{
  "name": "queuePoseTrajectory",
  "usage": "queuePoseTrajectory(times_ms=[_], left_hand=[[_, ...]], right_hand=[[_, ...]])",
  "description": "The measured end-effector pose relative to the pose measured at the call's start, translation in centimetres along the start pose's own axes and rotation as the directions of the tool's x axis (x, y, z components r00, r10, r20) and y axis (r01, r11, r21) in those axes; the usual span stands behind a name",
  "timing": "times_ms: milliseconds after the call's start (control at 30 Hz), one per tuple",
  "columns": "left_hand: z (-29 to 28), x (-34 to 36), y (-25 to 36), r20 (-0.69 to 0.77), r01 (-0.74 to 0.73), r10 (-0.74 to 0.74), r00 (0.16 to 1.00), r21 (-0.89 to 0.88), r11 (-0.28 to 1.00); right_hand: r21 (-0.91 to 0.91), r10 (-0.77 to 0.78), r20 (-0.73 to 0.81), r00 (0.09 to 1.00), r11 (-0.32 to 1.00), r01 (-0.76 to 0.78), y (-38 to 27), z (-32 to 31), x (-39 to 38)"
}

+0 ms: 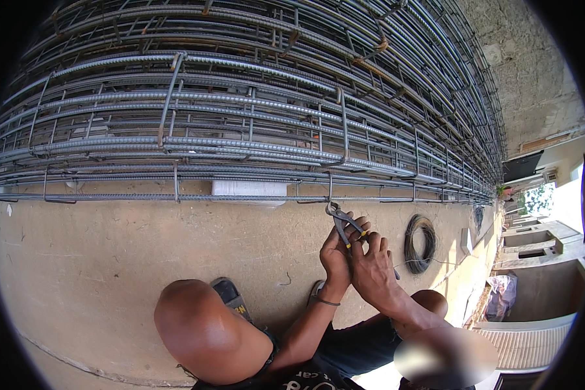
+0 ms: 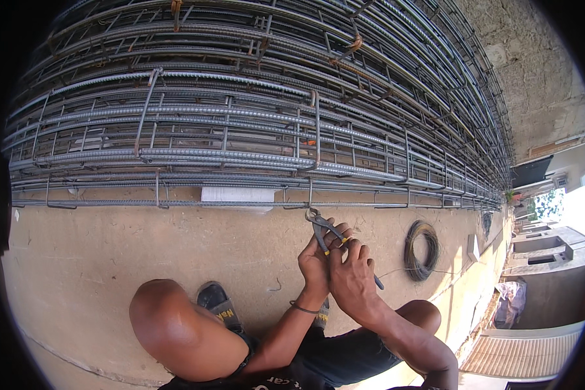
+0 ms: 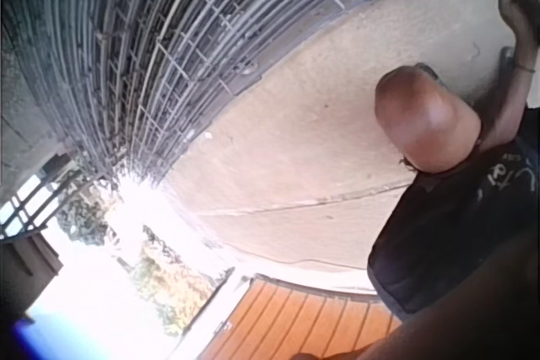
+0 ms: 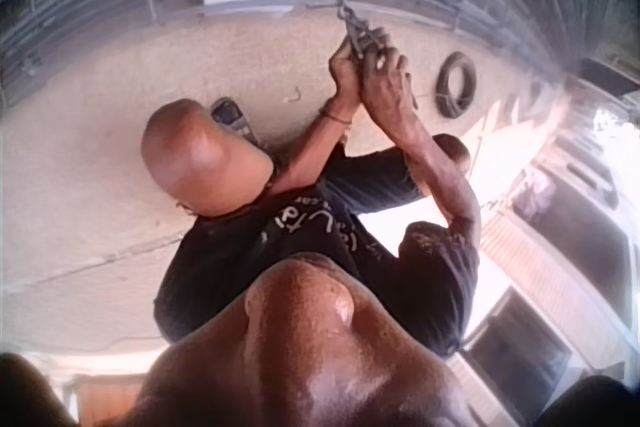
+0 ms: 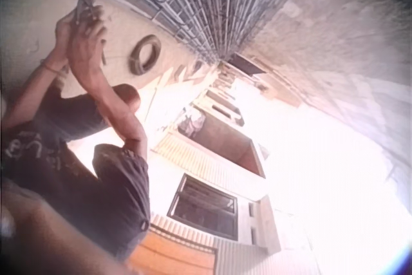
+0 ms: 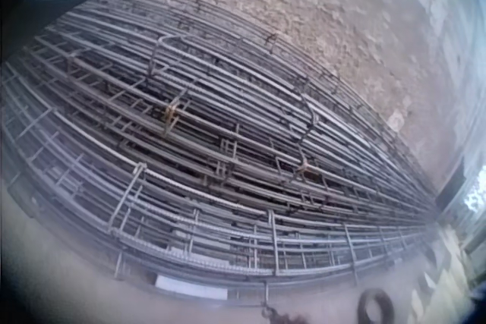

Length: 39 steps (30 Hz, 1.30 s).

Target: The person uses wire to tie and secure individual steel reinforcement bars within a larger cage structure.

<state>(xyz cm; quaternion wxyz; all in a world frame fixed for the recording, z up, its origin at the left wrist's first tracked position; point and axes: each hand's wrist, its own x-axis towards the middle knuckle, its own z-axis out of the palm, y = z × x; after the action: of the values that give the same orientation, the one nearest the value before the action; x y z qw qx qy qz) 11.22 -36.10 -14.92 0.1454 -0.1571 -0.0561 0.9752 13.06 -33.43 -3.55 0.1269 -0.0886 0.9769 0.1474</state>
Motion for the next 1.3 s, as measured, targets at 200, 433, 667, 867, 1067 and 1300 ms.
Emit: queuePoseTrajectory(times_ms=[200,433,667,867,1067,1300], left_hand=[[2.0,1.1,1.9,-0.014,0.147,-0.149,0.989,-0.081,0.986],[3.5,2.6,1.9,-0.152,0.314,-0.306,0.94,0.032,0.949],[3.4,2.7,2.4,-0.12,0.303,-0.3,0.946,0.012,0.953],[3.0,2.3,2.7,-0.028,0.348,-0.349,0.937,-0.031,0.937],[3.2,2.0,2.3,-0.006,0.357,-0.357,0.934,0.008,0.934],[3.7,2.3,0.7,-0.067,0.209,-0.199,0.978,0.2,0.957]], right_hand=[[-0.165,-0.077,-0.04,0.996,0.984,0.069,0.8,0.8,-0.2],[-0.072,-0.192,-0.127,0.973,0.98,0.184,1.1,-3.5,-1.8],[0.768,-0.119,0.505,0.855,0.514,-0.382,8.5,-2.9,3.2],[0.511,-0.41,0.711,0.571,-0.257,-0.82,6.1,0.1,0.3],[0.521,-0.292,0.788,0.543,-0.155,-0.839,6.3,-1.2,0.5],[0.253,0.151,0.191,0.97,0.947,-0.197,6.5,-0.4,0.4]])
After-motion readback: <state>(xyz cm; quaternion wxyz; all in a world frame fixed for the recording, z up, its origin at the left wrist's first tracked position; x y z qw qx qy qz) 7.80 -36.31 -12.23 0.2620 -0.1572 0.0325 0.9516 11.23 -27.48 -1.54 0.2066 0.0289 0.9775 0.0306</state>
